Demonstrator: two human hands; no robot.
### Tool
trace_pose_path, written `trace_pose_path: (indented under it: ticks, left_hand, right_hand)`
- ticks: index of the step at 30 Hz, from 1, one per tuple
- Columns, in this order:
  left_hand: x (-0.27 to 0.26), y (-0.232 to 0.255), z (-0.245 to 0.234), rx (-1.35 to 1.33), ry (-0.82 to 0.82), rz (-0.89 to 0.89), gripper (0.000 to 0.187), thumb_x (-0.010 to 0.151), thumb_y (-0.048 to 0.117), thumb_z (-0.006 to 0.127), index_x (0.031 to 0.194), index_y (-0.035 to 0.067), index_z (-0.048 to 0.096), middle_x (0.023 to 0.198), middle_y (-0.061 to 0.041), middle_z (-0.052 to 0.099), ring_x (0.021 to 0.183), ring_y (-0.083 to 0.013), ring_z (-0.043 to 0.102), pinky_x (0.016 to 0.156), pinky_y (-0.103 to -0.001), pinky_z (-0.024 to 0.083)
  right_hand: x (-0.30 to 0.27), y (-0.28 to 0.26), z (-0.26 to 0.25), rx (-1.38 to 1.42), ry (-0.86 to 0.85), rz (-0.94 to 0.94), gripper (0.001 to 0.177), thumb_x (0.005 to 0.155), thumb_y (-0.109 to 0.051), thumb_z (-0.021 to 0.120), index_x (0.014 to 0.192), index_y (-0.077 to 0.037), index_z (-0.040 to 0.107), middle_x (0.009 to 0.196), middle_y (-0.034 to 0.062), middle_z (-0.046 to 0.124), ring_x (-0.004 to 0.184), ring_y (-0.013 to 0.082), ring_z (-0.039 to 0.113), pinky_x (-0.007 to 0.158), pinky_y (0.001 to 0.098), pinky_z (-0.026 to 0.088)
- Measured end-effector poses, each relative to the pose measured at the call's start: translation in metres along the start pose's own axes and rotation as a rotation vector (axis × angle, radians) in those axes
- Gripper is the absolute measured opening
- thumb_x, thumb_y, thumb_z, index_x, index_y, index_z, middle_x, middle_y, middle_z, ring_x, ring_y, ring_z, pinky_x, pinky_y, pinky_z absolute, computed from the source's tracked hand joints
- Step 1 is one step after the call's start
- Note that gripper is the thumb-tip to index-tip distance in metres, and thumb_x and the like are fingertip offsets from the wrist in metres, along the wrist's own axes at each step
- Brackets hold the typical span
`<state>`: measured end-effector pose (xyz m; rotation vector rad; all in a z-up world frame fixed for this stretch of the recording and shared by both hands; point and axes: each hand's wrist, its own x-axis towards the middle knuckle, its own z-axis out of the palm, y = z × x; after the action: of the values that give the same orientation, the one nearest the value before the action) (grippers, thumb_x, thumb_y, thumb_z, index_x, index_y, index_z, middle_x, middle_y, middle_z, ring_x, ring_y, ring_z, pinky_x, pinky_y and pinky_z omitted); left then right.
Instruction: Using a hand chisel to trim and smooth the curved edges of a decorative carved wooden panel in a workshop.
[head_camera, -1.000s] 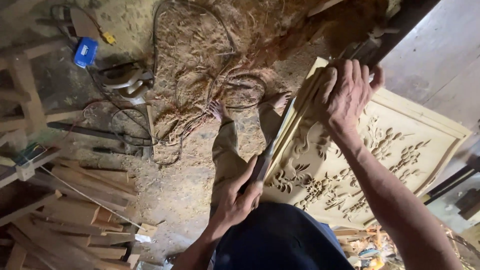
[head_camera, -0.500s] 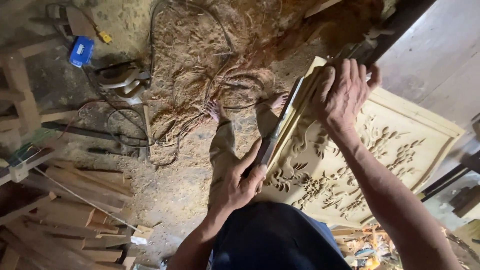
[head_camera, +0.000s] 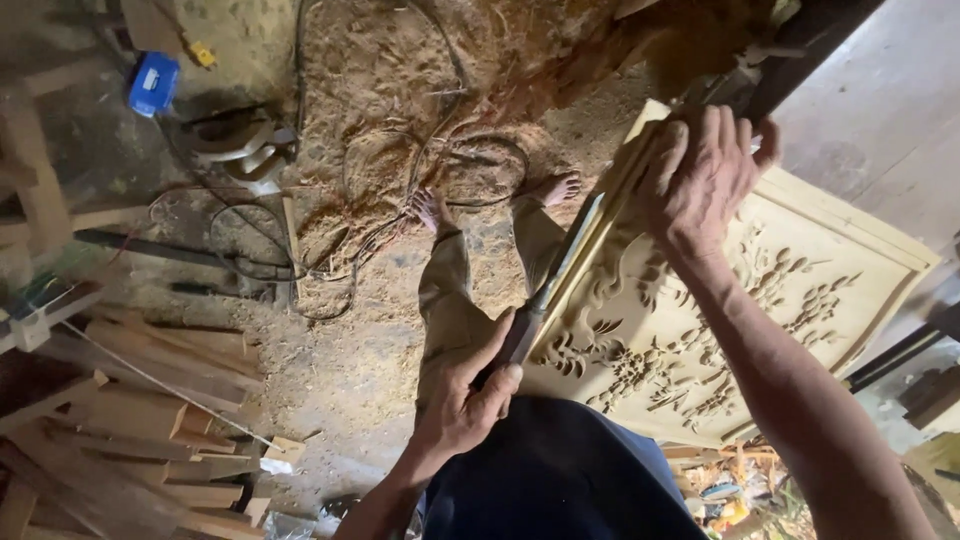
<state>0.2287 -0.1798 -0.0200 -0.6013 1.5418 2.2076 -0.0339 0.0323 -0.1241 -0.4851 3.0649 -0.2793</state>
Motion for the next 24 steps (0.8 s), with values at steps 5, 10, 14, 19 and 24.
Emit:
trace_pose_path:
  ticks: [5, 10, 14, 19, 24]
  left_hand:
    - [-0.007, 0.011, -0.006, 0.037, 0.007, -0.083, 0.063, 0.105, 0.04, 0.05, 0.16, 0.014, 0.036, 0.057, 0.0, 0.057, 0.046, -0.0085, 0.05, 0.046, -0.026, 0.05]
    - [0.023, 0.0, 0.004, 0.035, 0.0, 0.004, 0.058, 0.108, 0.025, 0.049, 0.162, 0.011, 0.032, 0.057, 0.003, 0.052, 0.046, -0.0083, 0.044, 0.045, -0.026, 0.047]
    - [0.01, 0.011, -0.004, 0.121, 0.018, 0.092, 0.053, 0.107, 0.024, 0.05, 0.157, 0.009, 0.04, 0.056, 0.003, 0.056, 0.045, -0.0079, 0.049, 0.05, -0.027, 0.05]
    - [-0.025, -0.005, -0.003, 0.009, 0.012, -0.043, 0.059, 0.106, 0.028, 0.055, 0.158, 0.005, 0.038, 0.062, -0.004, 0.059, 0.052, -0.0107, 0.052, 0.052, -0.029, 0.049]
    - [0.011, -0.012, 0.003, 0.055, 0.015, 0.01, 0.062, 0.107, 0.042, 0.05, 0.16, 0.014, 0.035, 0.059, 0.0, 0.062, 0.043, -0.009, 0.055, 0.042, -0.025, 0.054]
  right_hand:
    - [0.006, -0.017, -0.015, 0.039, -0.007, -0.012, 0.037, 0.113, -0.034, 0.029, 0.103, -0.011, 0.056, 0.091, 0.0094, 0.058, 0.09, 0.0274, 0.057, 0.109, 0.0499, 0.029]
    - [0.0, -0.006, -0.006, 0.01, -0.006, -0.006, 0.036, 0.115, -0.034, 0.027, 0.099, -0.013, 0.052, 0.089, 0.0078, 0.055, 0.092, 0.0278, 0.057, 0.114, 0.0515, 0.023]
    - [0.003, -0.009, -0.009, -0.027, -0.025, 0.021, 0.042, 0.116, -0.041, 0.027, 0.099, -0.014, 0.054, 0.085, 0.0065, 0.053, 0.084, 0.0252, 0.054, 0.105, 0.0486, 0.031]
    - [0.002, -0.017, -0.017, -0.001, -0.043, 0.044, 0.045, 0.114, -0.034, 0.031, 0.12, 0.0, 0.061, 0.107, 0.0195, 0.065, 0.114, 0.0419, 0.06, 0.105, 0.0551, 0.035]
    - [0.008, -0.027, -0.026, 0.032, 0.013, -0.058, 0.037, 0.115, -0.032, 0.028, 0.097, -0.013, 0.054, 0.084, 0.0072, 0.051, 0.085, 0.0253, 0.054, 0.112, 0.0504, 0.026]
